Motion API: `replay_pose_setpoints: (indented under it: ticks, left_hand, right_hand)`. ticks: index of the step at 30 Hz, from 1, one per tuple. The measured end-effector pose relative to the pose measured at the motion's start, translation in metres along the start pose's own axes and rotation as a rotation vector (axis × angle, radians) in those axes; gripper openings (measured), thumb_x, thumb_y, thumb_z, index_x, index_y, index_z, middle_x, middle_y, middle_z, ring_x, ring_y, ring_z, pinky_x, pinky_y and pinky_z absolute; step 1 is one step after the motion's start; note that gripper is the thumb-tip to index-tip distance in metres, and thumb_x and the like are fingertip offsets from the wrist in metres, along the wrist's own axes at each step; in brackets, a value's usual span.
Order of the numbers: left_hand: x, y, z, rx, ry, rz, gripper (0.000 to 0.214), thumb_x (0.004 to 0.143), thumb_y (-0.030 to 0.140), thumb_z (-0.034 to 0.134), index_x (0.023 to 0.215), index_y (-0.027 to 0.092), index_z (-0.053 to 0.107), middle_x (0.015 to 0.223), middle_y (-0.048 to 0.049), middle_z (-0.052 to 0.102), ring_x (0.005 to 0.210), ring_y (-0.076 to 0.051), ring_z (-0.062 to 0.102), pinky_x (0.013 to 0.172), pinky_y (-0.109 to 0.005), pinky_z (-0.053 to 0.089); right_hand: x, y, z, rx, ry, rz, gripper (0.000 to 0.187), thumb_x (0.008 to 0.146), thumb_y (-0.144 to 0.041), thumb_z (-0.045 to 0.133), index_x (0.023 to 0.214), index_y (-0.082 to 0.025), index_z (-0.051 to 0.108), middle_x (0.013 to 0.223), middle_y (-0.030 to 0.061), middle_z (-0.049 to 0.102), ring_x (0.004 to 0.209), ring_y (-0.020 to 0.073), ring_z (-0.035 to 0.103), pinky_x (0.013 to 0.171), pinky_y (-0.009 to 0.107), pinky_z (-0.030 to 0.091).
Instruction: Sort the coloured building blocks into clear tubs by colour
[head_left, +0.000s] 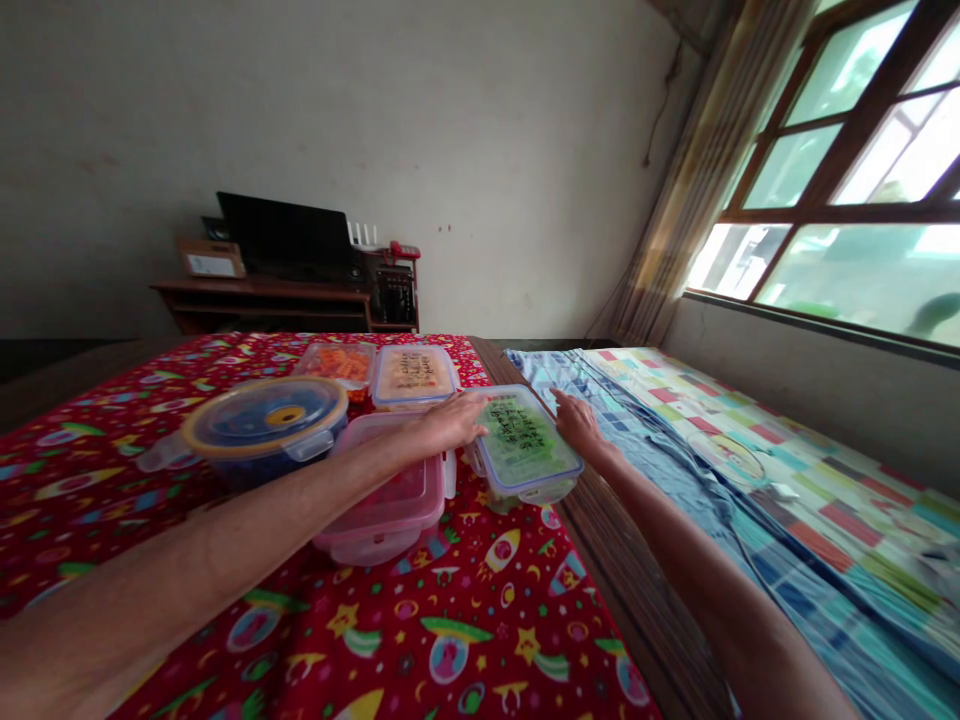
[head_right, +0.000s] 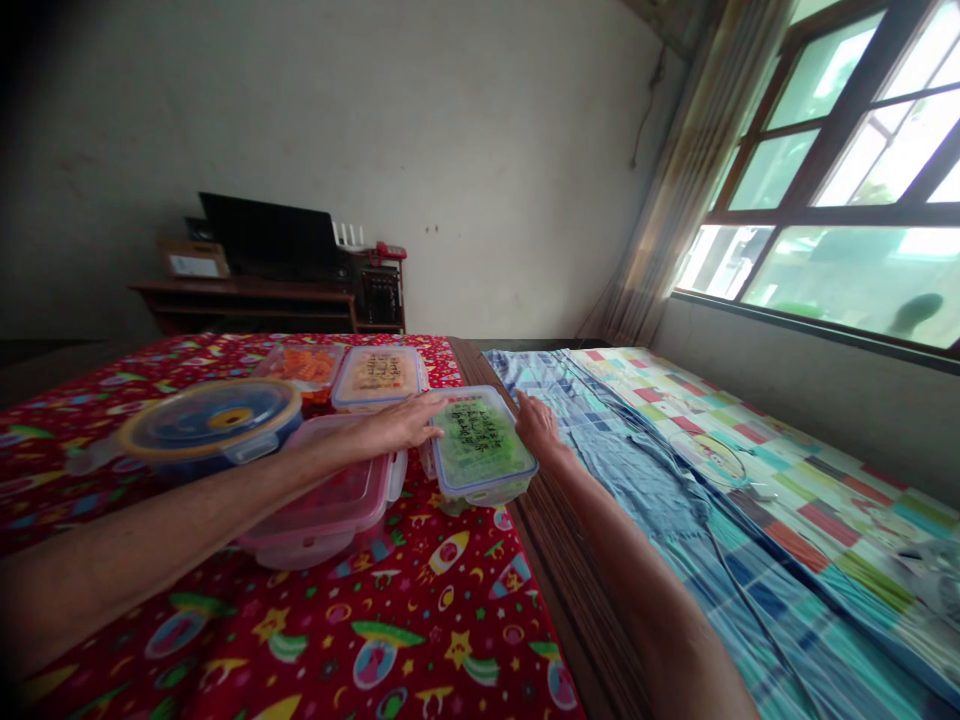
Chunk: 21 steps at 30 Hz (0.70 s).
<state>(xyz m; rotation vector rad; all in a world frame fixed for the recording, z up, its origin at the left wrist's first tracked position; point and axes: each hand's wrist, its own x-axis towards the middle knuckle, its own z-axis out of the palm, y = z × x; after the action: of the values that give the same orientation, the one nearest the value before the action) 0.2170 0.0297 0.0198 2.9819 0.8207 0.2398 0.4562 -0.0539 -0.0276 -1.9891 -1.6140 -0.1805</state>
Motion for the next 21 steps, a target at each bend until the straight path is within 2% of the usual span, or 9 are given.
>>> replay_pose_setpoints:
  ticks: [3, 5, 8, 10, 15, 17, 21]
  left_hand:
    - [0.002, -0.006, 0.007, 0.030, -0.088, 0.078, 0.030, 0.092, 0.028, 0.046, 0.108, 0.008, 0.061, 0.113, -0.0180, 0.065, 0.104, -0.027, 0.061, 0.093, -0.036, 0.045]
    - [0.003, -0.010, 0.012, 0.050, -0.059, 0.112, 0.031, 0.094, 0.030, 0.043, 0.103, 0.007, 0.062, 0.106, -0.0178, 0.067, 0.097, -0.027, 0.063, 0.089, -0.036, 0.046]
    - [0.004, -0.013, 0.018, 0.057, -0.018, 0.125, 0.030, 0.094, 0.032, 0.041, 0.101, 0.009, 0.061, 0.102, -0.0167, 0.067, 0.094, -0.026, 0.063, 0.087, -0.037, 0.047]
    - [0.005, -0.015, 0.021, 0.059, -0.010, 0.123, 0.031, 0.094, 0.032, 0.041, 0.102, 0.010, 0.060, 0.106, -0.0173, 0.066, 0.098, -0.027, 0.062, 0.089, -0.038, 0.046]
    - [0.007, -0.018, 0.025, 0.092, -0.026, 0.138, 0.034, 0.095, 0.031, 0.042, 0.112, 0.007, 0.059, 0.118, -0.0199, 0.062, 0.111, -0.028, 0.058, 0.096, -0.035, 0.042]
    - [0.007, -0.018, 0.023, 0.114, -0.055, 0.148, 0.035, 0.095, 0.031, 0.042, 0.115, 0.007, 0.058, 0.121, -0.0200, 0.061, 0.114, -0.027, 0.057, 0.098, -0.035, 0.040]
    - [0.004, -0.015, 0.016, 0.142, -0.147, 0.122, 0.045, 0.092, 0.045, 0.047, 0.117, 0.009, 0.059, 0.125, -0.0187, 0.061, 0.115, -0.029, 0.056, 0.098, -0.035, 0.041]
  right_hand:
    - [0.000, -0.015, -0.002, -0.084, -0.061, -0.235, 0.043, 0.091, -0.021, 0.038, 0.129, -0.012, 0.056, 0.127, 0.0177, 0.060, 0.126, 0.0276, 0.049, 0.109, 0.043, 0.034]
    - [-0.002, -0.019, 0.004, -0.100, -0.128, -0.326, 0.048, 0.094, -0.032, 0.038, 0.133, -0.008, 0.052, 0.136, 0.0196, 0.052, 0.134, 0.0292, 0.041, 0.112, 0.046, 0.031]
    - [-0.003, -0.016, 0.017, -0.100, -0.234, -0.349, 0.054, 0.095, -0.038, 0.036, 0.134, -0.003, 0.049, 0.141, 0.0233, 0.047, 0.137, 0.0314, 0.036, 0.112, 0.050, 0.032]
    - [-0.002, -0.011, 0.023, -0.093, -0.260, -0.360, 0.055, 0.096, -0.038, 0.035, 0.134, -0.001, 0.049, 0.141, 0.0252, 0.045, 0.138, 0.0323, 0.035, 0.112, 0.052, 0.032]
    - [-0.001, -0.003, 0.024, -0.078, -0.279, -0.411, 0.052, 0.096, -0.037, 0.036, 0.135, -0.006, 0.049, 0.140, 0.0214, 0.049, 0.138, 0.0306, 0.035, 0.113, 0.054, 0.030]
    - [-0.002, -0.005, 0.022, -0.075, -0.274, -0.394, 0.053, 0.095, -0.037, 0.036, 0.135, -0.004, 0.049, 0.140, 0.0224, 0.048, 0.138, 0.0307, 0.035, 0.114, 0.053, 0.029]
    - [-0.009, -0.014, 0.019, -0.066, -0.222, -0.378, 0.050, 0.096, -0.034, 0.036, 0.134, -0.005, 0.050, 0.141, 0.0219, 0.047, 0.138, 0.0293, 0.035, 0.114, 0.050, 0.031]
